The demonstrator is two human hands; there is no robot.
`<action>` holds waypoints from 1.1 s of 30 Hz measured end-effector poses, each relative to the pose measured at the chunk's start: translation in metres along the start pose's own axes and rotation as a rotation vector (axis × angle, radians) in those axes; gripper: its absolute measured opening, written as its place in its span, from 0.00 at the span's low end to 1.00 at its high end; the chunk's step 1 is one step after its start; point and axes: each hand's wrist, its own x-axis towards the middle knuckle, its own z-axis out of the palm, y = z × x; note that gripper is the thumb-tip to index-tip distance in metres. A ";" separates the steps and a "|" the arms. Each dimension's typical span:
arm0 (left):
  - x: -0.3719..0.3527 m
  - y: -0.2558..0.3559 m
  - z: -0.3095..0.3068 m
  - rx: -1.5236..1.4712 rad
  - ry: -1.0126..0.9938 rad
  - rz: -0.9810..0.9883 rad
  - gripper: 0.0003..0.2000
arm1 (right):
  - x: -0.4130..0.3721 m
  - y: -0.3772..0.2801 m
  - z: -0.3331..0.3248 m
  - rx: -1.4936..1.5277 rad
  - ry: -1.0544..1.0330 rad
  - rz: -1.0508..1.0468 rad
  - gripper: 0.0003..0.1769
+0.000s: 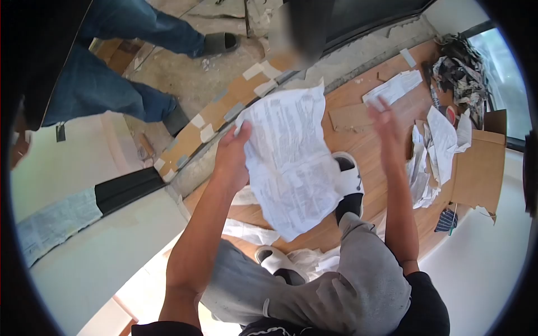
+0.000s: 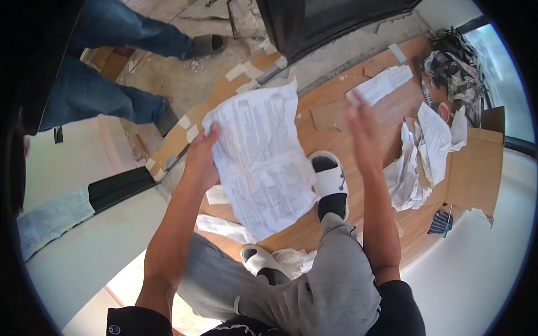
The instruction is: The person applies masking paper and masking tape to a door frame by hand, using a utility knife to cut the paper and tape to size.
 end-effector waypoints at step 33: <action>-0.077 0.049 -0.047 0.862 -0.407 0.834 0.15 | -0.011 -0.221 0.099 -1.107 -0.826 -0.324 0.45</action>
